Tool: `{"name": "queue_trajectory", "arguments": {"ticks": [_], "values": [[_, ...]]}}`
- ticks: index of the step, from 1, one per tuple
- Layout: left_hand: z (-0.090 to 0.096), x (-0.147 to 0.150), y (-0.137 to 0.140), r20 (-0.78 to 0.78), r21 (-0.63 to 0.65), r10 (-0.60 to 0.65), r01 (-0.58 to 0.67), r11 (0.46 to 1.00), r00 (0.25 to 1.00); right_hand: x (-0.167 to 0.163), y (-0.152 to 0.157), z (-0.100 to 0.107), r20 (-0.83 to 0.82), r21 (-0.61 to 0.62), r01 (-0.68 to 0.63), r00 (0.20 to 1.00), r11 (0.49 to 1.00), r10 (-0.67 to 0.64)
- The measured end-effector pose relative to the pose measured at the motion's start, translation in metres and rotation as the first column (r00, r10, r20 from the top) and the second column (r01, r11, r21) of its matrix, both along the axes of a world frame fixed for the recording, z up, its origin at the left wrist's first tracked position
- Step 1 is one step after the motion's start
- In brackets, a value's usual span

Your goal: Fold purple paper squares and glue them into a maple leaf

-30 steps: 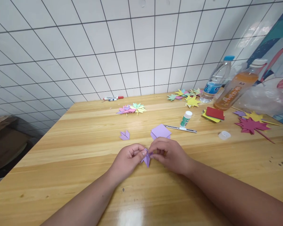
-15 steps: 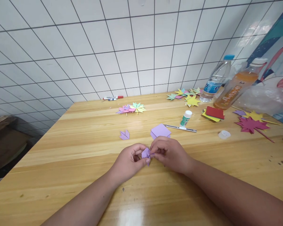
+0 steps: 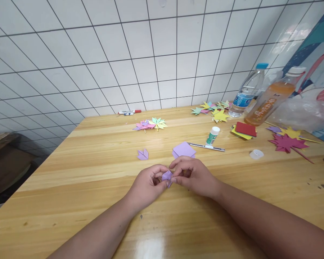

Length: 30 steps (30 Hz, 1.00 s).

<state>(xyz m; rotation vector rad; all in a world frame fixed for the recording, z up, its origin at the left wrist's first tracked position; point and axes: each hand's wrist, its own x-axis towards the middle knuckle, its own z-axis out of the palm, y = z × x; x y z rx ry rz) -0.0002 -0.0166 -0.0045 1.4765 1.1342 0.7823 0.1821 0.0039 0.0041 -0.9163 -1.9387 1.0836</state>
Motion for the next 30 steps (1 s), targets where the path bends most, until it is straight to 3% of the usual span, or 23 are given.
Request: {"name": "queue_trajectory", "arguments": {"ticks": [6,15,19,22,25,30], "values": [[0.003,-0.001,0.000,0.003,-0.006,-0.035,0.035,0.999,0.999,0.002,0.000,0.002,0.015,0.035,-0.027,1.000,0.999,0.027],[0.011,-0.003,0.004,0.118,-0.087,-0.012,0.023,0.996,0.993,0.003,-0.003,-0.003,0.121,0.173,-0.073,0.991,0.982,0.052],[0.013,-0.006,0.004,0.223,-0.094,-0.015,0.037,0.995,0.975,0.004,0.000,0.003,0.072,0.194,-0.095,0.994,0.976,0.082],[0.010,-0.008,0.006,0.253,-0.094,0.019,0.005,0.996,0.967,0.004,0.003,0.005,-0.010,0.099,-0.062,0.998,0.993,0.063],[0.007,-0.007,0.005,0.176,-0.076,0.020,-0.007,0.997,0.984,0.002,0.005,0.004,-0.071,-0.093,0.005,0.997,0.996,-0.012],[0.007,-0.003,0.002,0.092,-0.039,0.021,-0.018,0.999,0.996,-0.001,0.004,0.000,-0.111,-0.359,0.049,0.989,0.932,-0.095]]}}
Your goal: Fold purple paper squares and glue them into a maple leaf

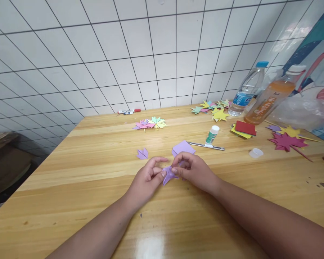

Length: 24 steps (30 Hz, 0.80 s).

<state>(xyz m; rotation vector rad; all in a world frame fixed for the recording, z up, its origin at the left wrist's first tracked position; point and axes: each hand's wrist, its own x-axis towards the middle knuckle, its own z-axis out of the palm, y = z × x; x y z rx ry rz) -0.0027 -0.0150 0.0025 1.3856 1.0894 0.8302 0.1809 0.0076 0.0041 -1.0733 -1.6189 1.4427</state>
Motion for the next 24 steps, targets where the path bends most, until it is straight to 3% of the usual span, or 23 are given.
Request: {"name": "queue_trajectory", "arguments": {"ticks": [7,11,20,24], "values": [[0.0038,-0.0003,-0.0010,0.021,0.008,-0.042,0.042,0.999,0.999,-0.0006,-0.0014,-0.0068,0.234,0.069,-0.064,0.971,0.996,0.047],[0.0019,-0.0011,-0.0028,-0.014,0.024,-0.087,0.087,0.996,0.996,-0.0004,-0.0006,-0.0090,0.247,0.075,-0.054,0.968,0.996,0.034],[-0.0021,-0.0004,-0.0008,-0.017,0.004,-0.017,0.017,1.000,1.000,-0.0022,-0.0031,-0.0041,0.274,0.137,-0.089,0.961,0.987,0.049],[0.0009,0.0003,-0.0015,-0.026,0.015,-0.028,0.028,0.999,0.999,-0.0019,-0.0030,-0.0026,0.234,0.100,-0.091,0.970,0.991,0.065]]}}
